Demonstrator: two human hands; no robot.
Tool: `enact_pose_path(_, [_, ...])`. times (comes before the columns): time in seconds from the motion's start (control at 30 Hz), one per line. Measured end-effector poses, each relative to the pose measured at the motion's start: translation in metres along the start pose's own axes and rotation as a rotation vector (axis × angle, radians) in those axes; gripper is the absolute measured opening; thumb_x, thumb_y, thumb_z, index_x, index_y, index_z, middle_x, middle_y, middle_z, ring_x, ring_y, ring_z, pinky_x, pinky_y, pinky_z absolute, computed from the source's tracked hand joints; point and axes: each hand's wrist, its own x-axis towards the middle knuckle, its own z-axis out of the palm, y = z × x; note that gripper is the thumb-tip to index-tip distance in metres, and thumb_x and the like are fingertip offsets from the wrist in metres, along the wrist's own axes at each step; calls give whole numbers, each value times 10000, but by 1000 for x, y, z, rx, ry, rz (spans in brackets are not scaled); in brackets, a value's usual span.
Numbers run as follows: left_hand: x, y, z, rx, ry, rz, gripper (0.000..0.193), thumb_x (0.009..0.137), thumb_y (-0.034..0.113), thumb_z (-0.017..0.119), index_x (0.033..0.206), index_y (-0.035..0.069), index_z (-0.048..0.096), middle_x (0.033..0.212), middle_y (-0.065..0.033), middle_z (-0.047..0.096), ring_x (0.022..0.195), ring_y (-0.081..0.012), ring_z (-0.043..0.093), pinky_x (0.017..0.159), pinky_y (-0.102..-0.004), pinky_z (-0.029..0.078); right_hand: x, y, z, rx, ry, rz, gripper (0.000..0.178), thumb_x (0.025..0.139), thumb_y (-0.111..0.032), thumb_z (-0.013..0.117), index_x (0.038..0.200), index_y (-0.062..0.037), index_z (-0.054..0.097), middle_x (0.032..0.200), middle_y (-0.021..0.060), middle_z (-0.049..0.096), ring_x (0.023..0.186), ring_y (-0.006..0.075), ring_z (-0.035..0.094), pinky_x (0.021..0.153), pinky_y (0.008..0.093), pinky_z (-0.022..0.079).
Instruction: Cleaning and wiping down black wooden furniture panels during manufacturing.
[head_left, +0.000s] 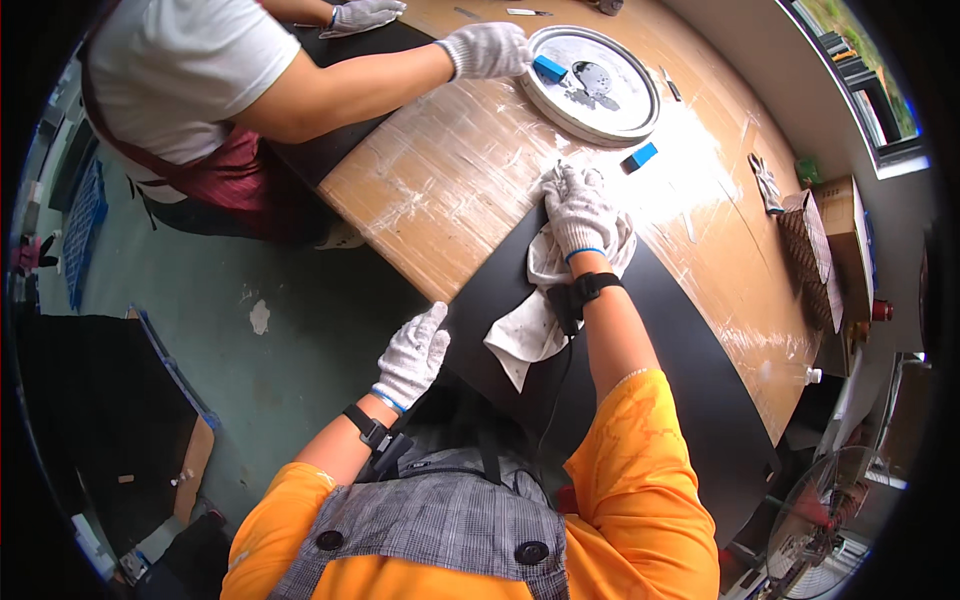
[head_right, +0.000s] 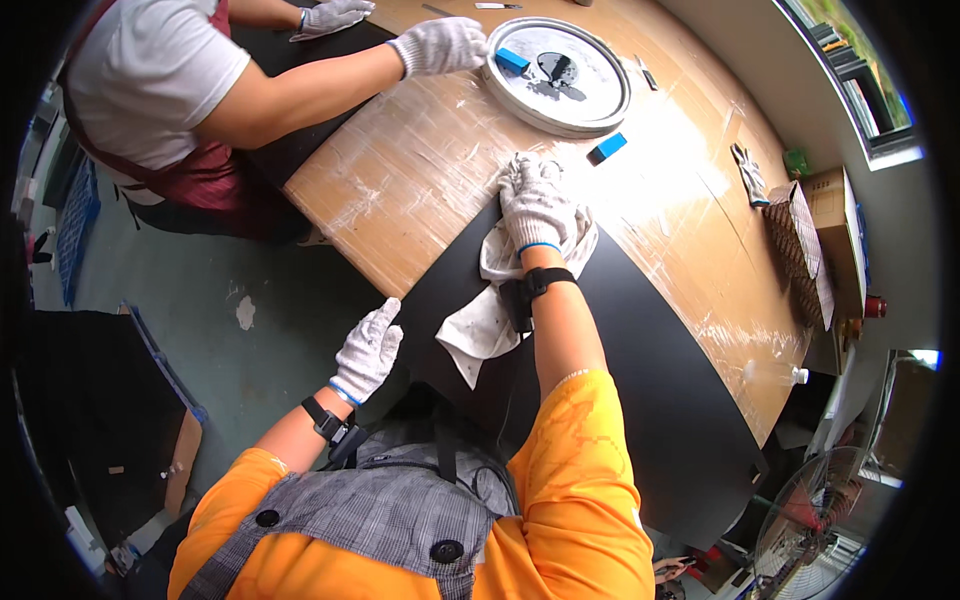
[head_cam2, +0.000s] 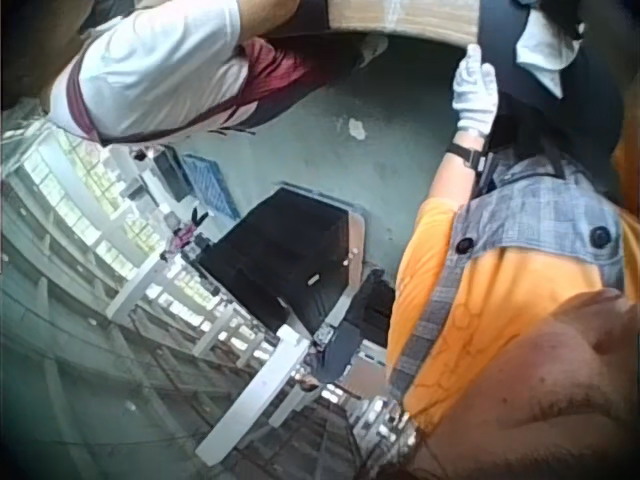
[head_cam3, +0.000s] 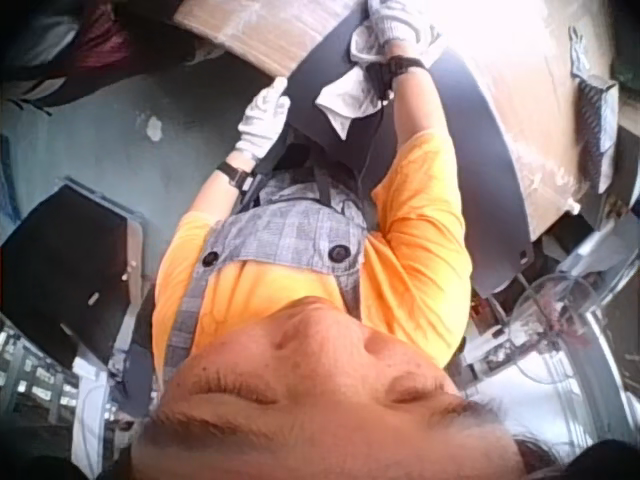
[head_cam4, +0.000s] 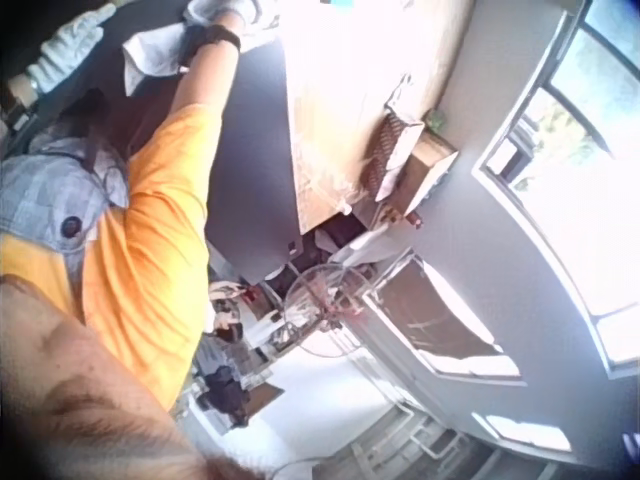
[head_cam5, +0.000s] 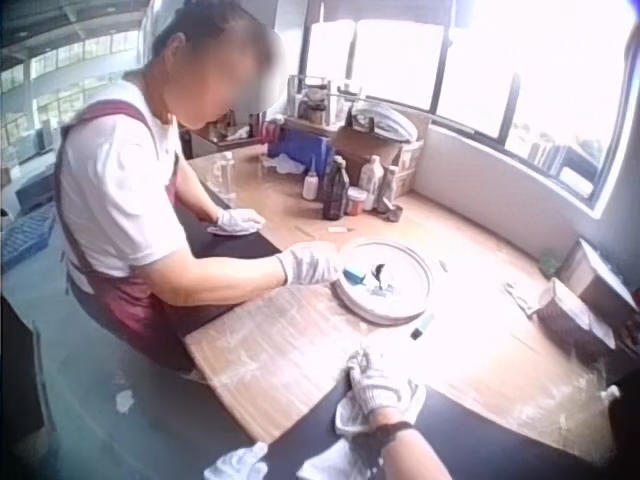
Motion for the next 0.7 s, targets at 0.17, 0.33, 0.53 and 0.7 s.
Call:
enact_pose_path(0.17, [1,-7,-16,-116,-43,-176,338,964,218,513,1247,37,549,1157,-177,622,1052,-322,612,907,-367,493,-17,-35,-14,13,-23,-159,408,815,-381,590,1131,-123,570,1144,162,547,1098,352,496,910,461,411])
enact_pose_path(0.33, [-25,-30,-26,-167,-51,-361,355,981,248,485,1233,8,553,1170,-171,624,1090,-282,607,946,-346,475,-153,-113,-25,272,-133,-692,484,703,-310,682,1122,-96,570,1093,138,513,1089,340,471,901,486,399])
enact_pose_path(0.53, [-22,-26,-43,-104,43,-322,360,979,242,502,1241,-2,541,1206,-165,598,1132,-248,573,957,-326,467,-180,-7,-55,251,-181,-496,389,757,-281,644,1106,-116,599,1093,147,546,1096,354,487,907,468,420])
enact_pose_path(0.7, [5,10,-37,-5,151,-23,438,925,200,583,1314,30,472,1206,-181,567,1109,-326,557,960,-411,453,-153,78,-20,-28,248,-21,390,788,-270,626,1154,-138,587,1179,170,552,1151,342,484,938,435,414])
